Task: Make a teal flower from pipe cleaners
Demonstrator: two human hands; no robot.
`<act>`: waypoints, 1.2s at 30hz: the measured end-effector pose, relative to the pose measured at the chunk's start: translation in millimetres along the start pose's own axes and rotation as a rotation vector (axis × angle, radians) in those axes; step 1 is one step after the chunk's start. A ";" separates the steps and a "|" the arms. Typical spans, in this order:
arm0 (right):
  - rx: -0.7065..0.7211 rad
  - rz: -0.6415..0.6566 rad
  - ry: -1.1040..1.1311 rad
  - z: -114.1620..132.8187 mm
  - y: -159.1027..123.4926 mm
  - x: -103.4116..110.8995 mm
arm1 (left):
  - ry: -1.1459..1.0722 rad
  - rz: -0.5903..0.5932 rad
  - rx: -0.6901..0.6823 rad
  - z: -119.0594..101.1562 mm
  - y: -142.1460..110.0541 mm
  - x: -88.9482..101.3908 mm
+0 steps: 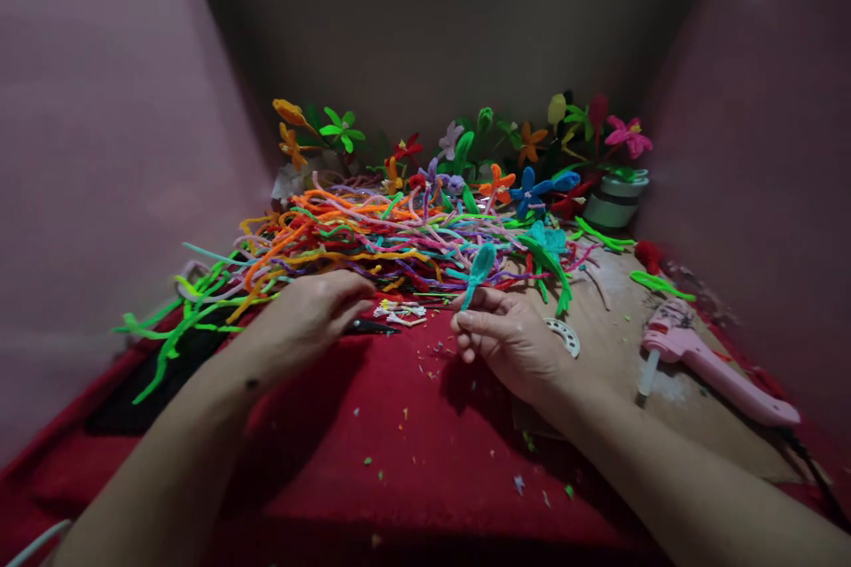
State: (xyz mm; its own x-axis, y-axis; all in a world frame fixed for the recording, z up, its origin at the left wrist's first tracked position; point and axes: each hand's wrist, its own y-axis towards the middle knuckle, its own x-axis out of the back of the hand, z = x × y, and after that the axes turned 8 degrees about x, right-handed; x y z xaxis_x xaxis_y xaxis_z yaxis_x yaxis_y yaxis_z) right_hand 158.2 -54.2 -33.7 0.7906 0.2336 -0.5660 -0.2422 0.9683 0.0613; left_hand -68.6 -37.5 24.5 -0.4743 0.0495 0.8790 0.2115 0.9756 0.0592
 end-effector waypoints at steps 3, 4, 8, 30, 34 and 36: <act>-0.016 0.024 -0.051 1.1 -2.2 -2.7 | -0.404 0.198 -0.025 -39.1 4.7 -20.8; -0.021 0.035 -0.065 1.4 -2.6 -3.2 | -0.561 0.286 -0.023 -48.8 7.4 -28.1; -0.018 0.054 -0.073 0.3 -1.1 -0.6 | -0.977 0.388 0.076 -64.3 18.0 -52.8; -0.210 0.071 0.161 -4.4 2.2 5.3 | -1.620 0.463 0.355 -56.5 19.9 -87.0; -0.239 0.055 0.188 -5.5 3.5 6.2 | -1.601 0.460 0.354 -59.1 20.2 -88.0; -0.249 0.039 0.199 -6.4 4.1 7.0 | -1.590 0.458 0.361 -61.5 22.7 -87.9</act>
State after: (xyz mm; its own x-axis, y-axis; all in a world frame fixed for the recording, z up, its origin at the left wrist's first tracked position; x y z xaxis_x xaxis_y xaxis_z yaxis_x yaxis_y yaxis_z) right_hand 159.1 -49.2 -42.6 0.6583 0.2244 -0.7185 -0.4196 0.9019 -0.1027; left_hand 30.4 -32.9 -22.3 -0.8085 0.2525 -0.5316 0.4800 0.8055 -0.3475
